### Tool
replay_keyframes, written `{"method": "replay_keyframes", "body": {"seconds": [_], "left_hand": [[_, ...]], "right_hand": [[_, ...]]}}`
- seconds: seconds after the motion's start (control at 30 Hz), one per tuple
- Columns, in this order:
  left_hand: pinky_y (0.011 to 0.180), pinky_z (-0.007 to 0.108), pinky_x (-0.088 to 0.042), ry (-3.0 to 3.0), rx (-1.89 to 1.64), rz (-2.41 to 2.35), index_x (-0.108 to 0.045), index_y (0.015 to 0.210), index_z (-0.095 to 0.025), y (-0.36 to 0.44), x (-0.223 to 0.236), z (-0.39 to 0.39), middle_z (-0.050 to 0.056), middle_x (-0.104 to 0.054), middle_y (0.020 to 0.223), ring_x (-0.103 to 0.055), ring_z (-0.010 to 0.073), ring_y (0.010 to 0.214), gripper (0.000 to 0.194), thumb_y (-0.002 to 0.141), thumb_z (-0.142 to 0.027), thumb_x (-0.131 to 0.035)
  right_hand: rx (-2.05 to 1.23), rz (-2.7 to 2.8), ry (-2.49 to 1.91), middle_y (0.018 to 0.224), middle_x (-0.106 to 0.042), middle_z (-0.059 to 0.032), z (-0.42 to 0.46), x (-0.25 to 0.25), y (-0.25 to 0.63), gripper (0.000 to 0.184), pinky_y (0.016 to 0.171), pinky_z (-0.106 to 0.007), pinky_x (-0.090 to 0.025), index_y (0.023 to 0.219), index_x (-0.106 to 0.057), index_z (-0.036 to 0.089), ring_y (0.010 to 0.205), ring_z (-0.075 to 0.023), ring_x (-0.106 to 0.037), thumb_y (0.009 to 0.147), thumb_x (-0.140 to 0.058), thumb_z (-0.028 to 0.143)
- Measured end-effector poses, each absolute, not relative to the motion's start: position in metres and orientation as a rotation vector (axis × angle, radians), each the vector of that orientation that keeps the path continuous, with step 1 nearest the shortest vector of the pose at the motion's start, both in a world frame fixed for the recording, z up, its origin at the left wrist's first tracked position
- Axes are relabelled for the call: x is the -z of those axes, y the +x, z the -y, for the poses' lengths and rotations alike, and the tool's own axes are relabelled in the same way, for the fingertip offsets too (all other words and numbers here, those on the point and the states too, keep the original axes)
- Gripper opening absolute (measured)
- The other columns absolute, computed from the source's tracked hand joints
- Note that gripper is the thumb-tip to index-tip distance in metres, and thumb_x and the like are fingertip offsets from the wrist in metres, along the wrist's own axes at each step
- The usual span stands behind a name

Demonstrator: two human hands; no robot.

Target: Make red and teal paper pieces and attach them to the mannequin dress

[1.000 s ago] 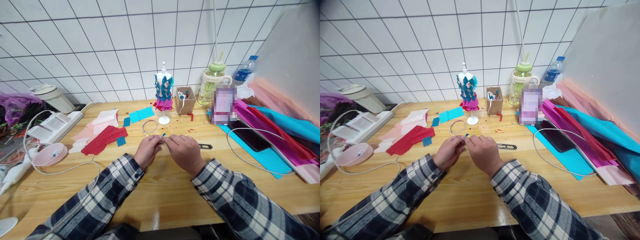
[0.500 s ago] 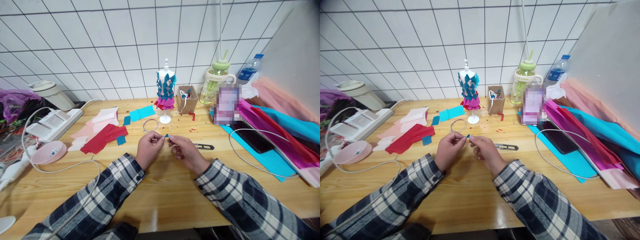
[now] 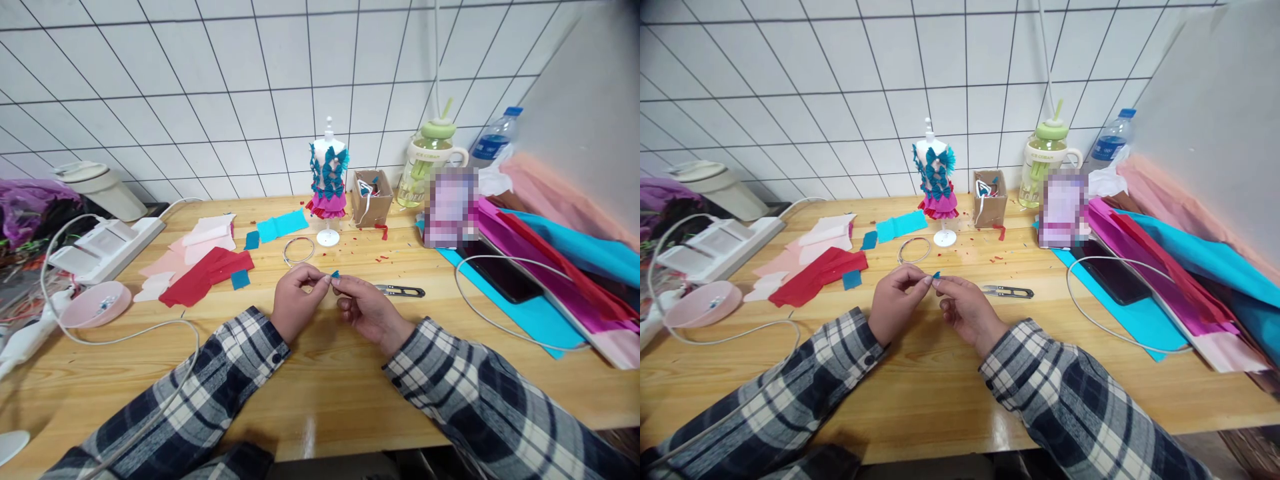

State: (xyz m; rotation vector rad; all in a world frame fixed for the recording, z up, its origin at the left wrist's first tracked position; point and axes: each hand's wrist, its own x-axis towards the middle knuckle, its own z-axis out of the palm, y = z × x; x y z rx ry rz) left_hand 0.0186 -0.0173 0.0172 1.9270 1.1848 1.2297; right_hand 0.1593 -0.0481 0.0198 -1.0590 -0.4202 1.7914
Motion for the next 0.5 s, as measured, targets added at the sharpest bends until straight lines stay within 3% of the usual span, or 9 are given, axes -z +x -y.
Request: {"method": "replay_keyframes", "body": {"seconds": [0.3, 0.5], "left_hand": [[0.062, 0.025, -0.047, 1.67, -1.052, -0.997, -0.066, 0.068, -0.015, 0.012, -0.017, 0.012, 0.003, -0.064, 0.07, -0.058, 0.014, 0.067, 0.022, 0.075, -0.036, -0.067], [0.069, 0.028, -0.048, 1.941, -1.049, -0.957, -0.068, 0.072, -0.016, 0.008, -0.022, 0.008, 0.005, -0.065, 0.073, -0.06, 0.0154, 0.071, 0.019, 0.08, -0.033, -0.063]], "right_hand": [[-1.594, 0.736, -1.184, 0.046, -0.042, 0.0095, 0.048, -0.017, 0.161, 0.032, 0.038, -0.018, -0.035, 0.073, -0.058, 0.019, 0.042, -0.0059, -0.037, 0.061, -0.076, 0.042], [-1.383, 0.934, -1.264, 0.056, -0.041, 0.0088, 0.045, -0.013, 0.167, 0.031, 0.034, -0.019, -0.038, 0.078, -0.057, 0.02, 0.044, -0.0064, -0.036, 0.064, -0.074, 0.041]]}}
